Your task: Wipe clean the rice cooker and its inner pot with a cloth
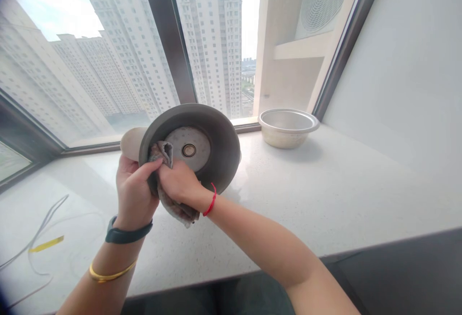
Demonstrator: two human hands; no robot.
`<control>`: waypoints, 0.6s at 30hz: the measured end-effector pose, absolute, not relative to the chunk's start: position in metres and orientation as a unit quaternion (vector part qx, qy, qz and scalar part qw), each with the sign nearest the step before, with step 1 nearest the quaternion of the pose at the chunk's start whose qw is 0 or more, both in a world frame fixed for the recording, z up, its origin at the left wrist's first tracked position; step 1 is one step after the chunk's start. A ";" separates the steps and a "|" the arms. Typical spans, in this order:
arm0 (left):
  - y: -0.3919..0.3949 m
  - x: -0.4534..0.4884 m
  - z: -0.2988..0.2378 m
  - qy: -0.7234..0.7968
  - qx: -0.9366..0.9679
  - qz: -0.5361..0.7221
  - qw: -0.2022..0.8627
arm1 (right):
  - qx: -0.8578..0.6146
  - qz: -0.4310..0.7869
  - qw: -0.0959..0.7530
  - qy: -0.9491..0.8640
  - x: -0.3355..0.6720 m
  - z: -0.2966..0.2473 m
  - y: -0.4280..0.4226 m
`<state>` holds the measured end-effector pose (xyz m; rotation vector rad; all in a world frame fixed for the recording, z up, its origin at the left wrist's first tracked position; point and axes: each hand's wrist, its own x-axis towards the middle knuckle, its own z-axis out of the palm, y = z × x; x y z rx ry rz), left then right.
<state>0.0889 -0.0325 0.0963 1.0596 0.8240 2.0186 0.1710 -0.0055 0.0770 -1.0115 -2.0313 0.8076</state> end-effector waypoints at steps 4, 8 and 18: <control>-0.035 0.079 0.089 0.339 0.391 0.791 0.325 | -0.419 0.126 0.184 -0.880 0.205 0.072 -0.024; -0.044 0.073 0.088 0.352 0.387 0.790 0.320 | -0.422 -0.060 0.079 -0.901 0.242 0.072 -0.023; -0.047 0.050 0.146 0.417 0.461 0.696 0.360 | -0.357 -0.191 0.098 -0.909 0.266 0.090 -0.009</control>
